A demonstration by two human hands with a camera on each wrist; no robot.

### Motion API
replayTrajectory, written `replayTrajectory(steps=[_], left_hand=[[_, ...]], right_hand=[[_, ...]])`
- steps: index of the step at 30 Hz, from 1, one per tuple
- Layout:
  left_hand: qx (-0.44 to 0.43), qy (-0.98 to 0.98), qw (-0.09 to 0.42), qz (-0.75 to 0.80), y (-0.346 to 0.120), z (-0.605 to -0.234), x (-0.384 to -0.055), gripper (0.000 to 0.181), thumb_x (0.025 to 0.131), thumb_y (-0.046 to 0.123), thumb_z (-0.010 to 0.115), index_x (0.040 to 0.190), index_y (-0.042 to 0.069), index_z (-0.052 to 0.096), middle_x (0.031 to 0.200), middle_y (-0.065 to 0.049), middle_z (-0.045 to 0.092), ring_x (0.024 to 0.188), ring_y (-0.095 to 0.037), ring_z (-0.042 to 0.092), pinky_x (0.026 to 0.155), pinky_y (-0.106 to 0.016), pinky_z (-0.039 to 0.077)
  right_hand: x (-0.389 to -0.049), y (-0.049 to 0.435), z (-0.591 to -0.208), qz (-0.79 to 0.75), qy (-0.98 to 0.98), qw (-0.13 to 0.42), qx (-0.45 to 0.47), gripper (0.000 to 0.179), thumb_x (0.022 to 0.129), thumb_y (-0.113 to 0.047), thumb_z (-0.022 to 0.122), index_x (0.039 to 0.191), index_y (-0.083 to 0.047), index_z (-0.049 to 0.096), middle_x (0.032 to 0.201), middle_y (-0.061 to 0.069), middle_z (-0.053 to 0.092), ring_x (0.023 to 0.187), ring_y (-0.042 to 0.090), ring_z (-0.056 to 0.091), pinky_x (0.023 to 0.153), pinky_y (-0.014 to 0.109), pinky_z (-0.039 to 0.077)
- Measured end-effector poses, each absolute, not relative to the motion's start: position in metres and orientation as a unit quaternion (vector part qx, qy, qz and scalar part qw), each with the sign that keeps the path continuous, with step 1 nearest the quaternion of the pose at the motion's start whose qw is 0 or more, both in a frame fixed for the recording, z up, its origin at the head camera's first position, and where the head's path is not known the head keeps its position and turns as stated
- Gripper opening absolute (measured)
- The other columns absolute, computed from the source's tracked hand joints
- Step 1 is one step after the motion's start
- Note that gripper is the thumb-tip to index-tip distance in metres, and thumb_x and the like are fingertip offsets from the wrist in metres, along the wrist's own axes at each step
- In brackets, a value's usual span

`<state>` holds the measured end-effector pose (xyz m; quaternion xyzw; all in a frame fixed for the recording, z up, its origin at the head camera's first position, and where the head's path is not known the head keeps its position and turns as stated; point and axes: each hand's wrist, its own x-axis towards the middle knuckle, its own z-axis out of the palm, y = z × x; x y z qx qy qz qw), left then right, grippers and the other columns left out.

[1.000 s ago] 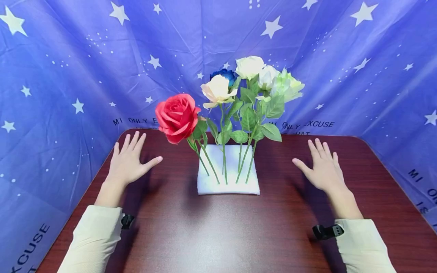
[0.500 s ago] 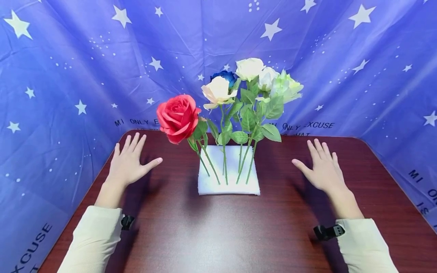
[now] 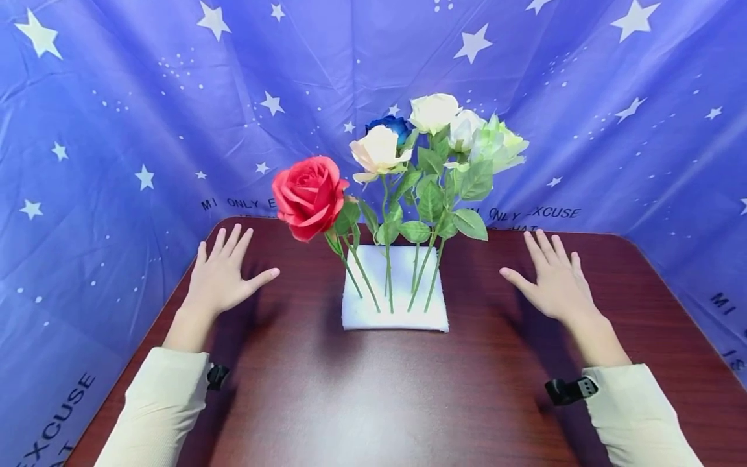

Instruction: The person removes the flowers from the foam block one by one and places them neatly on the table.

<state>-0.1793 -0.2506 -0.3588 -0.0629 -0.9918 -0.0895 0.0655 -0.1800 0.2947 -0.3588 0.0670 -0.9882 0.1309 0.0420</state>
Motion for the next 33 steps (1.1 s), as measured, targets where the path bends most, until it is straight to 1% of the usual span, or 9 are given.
replayTrajectory(steps=[7,16,21,27,33], left_hand=[[-0.064,-0.991,0.069,-0.091,-0.247,-0.362,-0.179,0.096,0.085,0.07,0.048,0.154,0.009,0.021,0.159,-0.022,0.02,0.148,-0.045,0.011,0.116,-0.068,0.004],[-0.078,-0.991,0.05,-0.096,-0.24,-0.367,-0.18,0.095,0.085,0.066,0.052,0.153,0.008,0.022,0.16,-0.021,0.018,0.149,-0.042,0.012,0.118,-0.065,0.005],[-0.096,-0.99,0.043,-0.093,-0.236,-0.37,-0.185,0.094,0.085,0.065,0.054,0.153,0.008,0.023,0.16,-0.02,0.02,0.149,-0.041,0.014,0.119,-0.063,0.008],[-0.13,-0.986,0.034,-0.097,-0.229,-0.377,-0.194,0.096,0.084,0.064,0.057,0.154,0.009,0.022,0.161,-0.018,0.019,0.15,-0.037,0.015,0.121,-0.058,0.01],[-0.177,-0.978,0.026,-0.106,-0.218,-0.384,-0.2,0.096,0.083,0.06,0.061,0.154,0.009,0.021,0.161,-0.016,0.02,0.15,-0.035,0.018,0.121,-0.056,0.015]], right_hand=[[-0.182,0.295,-0.359,0.129,-0.987,0.045,0.081,0.089,0.093,-0.063,0.044,0.156,-0.011,0.008,0.162,0.02,0.007,0.148,0.046,0.003,0.111,0.073,0.005],[-0.182,0.291,-0.365,0.126,-0.984,0.05,0.113,0.088,0.092,-0.06,0.049,0.155,-0.008,0.015,0.16,0.023,0.012,0.148,0.046,0.006,0.111,0.072,0.008],[-0.185,0.289,-0.37,0.128,-0.981,0.052,0.135,0.087,0.091,-0.058,0.052,0.153,-0.004,0.022,0.159,0.026,0.016,0.149,0.044,0.008,0.113,0.07,0.009],[-0.189,0.285,-0.377,0.133,-0.977,0.042,0.162,0.088,0.091,-0.056,0.055,0.153,-0.004,0.022,0.158,0.027,0.019,0.148,0.044,0.012,0.115,0.067,0.009],[-0.193,0.276,-0.384,0.132,-0.972,0.039,0.191,0.087,0.088,-0.053,0.06,0.152,-0.005,0.026,0.157,0.025,0.023,0.147,0.044,0.018,0.115,0.065,0.015]])
